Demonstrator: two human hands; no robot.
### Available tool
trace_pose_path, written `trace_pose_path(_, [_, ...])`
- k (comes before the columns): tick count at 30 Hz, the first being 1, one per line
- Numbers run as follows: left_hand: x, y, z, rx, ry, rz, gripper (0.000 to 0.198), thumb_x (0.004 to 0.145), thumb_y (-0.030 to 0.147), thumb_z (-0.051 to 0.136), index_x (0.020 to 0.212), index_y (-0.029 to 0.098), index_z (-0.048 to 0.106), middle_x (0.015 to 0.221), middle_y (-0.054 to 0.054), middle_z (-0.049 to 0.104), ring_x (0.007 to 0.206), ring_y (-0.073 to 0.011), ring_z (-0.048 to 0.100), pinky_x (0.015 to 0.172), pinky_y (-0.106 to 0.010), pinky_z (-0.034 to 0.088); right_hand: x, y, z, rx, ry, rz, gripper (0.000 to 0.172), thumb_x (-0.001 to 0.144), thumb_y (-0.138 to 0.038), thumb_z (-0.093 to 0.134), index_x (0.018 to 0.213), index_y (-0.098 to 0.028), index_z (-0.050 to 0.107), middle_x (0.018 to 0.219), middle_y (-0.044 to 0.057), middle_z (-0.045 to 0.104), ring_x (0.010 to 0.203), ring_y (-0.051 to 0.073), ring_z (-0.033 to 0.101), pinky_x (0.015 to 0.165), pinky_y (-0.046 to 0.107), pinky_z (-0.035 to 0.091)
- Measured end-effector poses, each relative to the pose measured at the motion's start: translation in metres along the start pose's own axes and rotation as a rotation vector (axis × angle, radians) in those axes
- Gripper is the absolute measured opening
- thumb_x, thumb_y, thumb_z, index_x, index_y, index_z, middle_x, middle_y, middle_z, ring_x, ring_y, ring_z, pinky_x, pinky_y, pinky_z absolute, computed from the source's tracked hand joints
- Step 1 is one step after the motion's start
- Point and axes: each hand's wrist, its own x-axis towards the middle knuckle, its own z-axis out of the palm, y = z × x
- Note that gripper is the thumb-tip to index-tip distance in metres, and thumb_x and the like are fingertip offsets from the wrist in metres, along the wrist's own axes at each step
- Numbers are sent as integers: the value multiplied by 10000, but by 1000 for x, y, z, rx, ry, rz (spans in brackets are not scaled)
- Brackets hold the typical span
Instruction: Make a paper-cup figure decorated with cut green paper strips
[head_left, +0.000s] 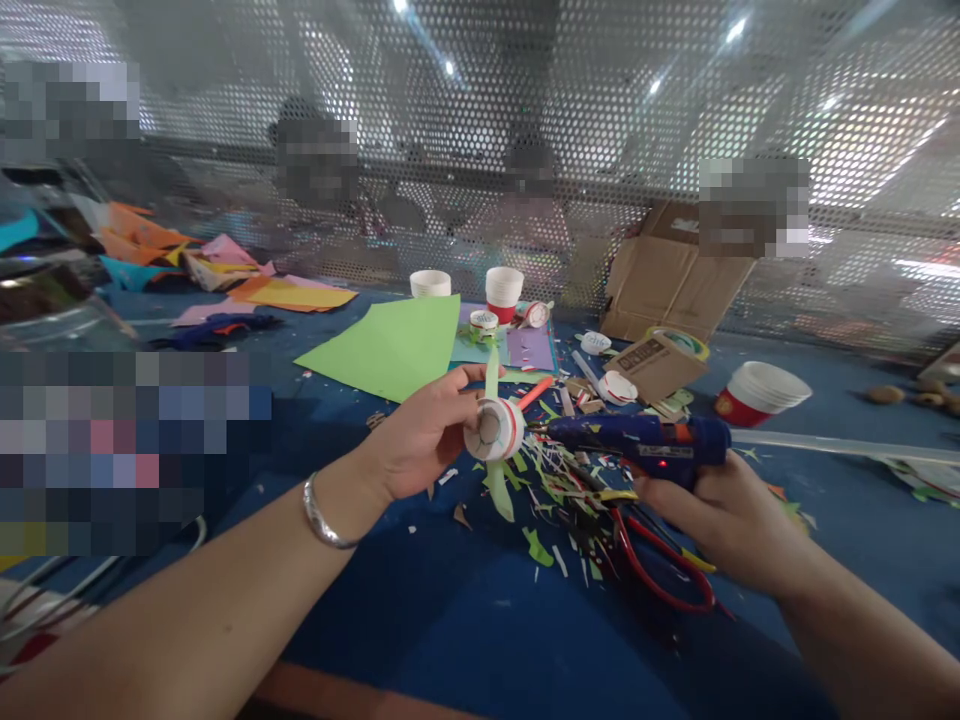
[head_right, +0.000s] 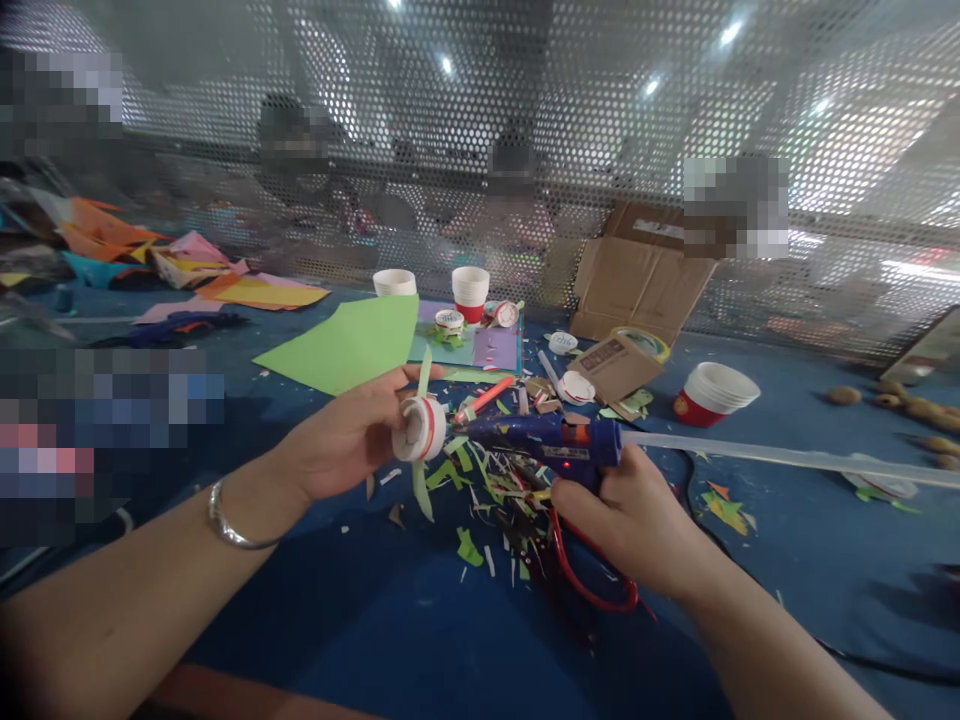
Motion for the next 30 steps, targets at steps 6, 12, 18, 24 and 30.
trace_pose_path(6, [3, -3, -3, -79, 44, -32, 485, 633, 104, 596, 1103, 196, 524, 661, 66, 549, 560, -112, 467, 588, -261, 408, -1, 0, 3, 30, 64, -4, 163, 769, -326, 679, 646, -231, 632, 551, -8, 594, 626, 201, 618, 572, 276, 547])
trace_pose_path(12, [3, -4, -1, -90, -33, -54, 337, 668, 89, 568, 987, 195, 542, 653, 54, 548, 570, -107, 462, 589, -249, 367, -3, 7, 2, -76, 62, 37, 183, 789, -405, 725, 812, -224, 715, 712, 27, 732, 696, 226, 679, 640, 306, 598])
trace_pose_path(18, [4, -6, -2, -93, -37, -73, 289, 670, 96, 599, 936, 197, 545, 657, 54, 570, 566, -94, 476, 587, -236, 374, -3, 2, 4, -36, 58, -88, 149, 816, -379, 701, 763, -242, 674, 675, 17, 694, 677, 209, 648, 674, 306, 598])
trace_pose_path(24, [5, -7, -2, -100, -30, -85, 316, 627, 104, 608, 926, 194, 562, 664, 46, 563, 569, -96, 486, 564, -231, 365, -5, -1, 3, -88, 45, -118, 168, 844, -368, 680, 725, -250, 678, 611, 16, 649, 680, 229, 650, 712, 340, 597])
trace_pose_path(30, [5, -8, -2, -106, -18, -91, 348, 632, 92, 591, 964, 194, 570, 677, 45, 565, 565, -93, 488, 564, -232, 367, -5, 2, 3, -92, 31, -122, 144, 860, -354, 669, 777, -242, 708, 667, 12, 677, 705, 212, 637, 698, 306, 575])
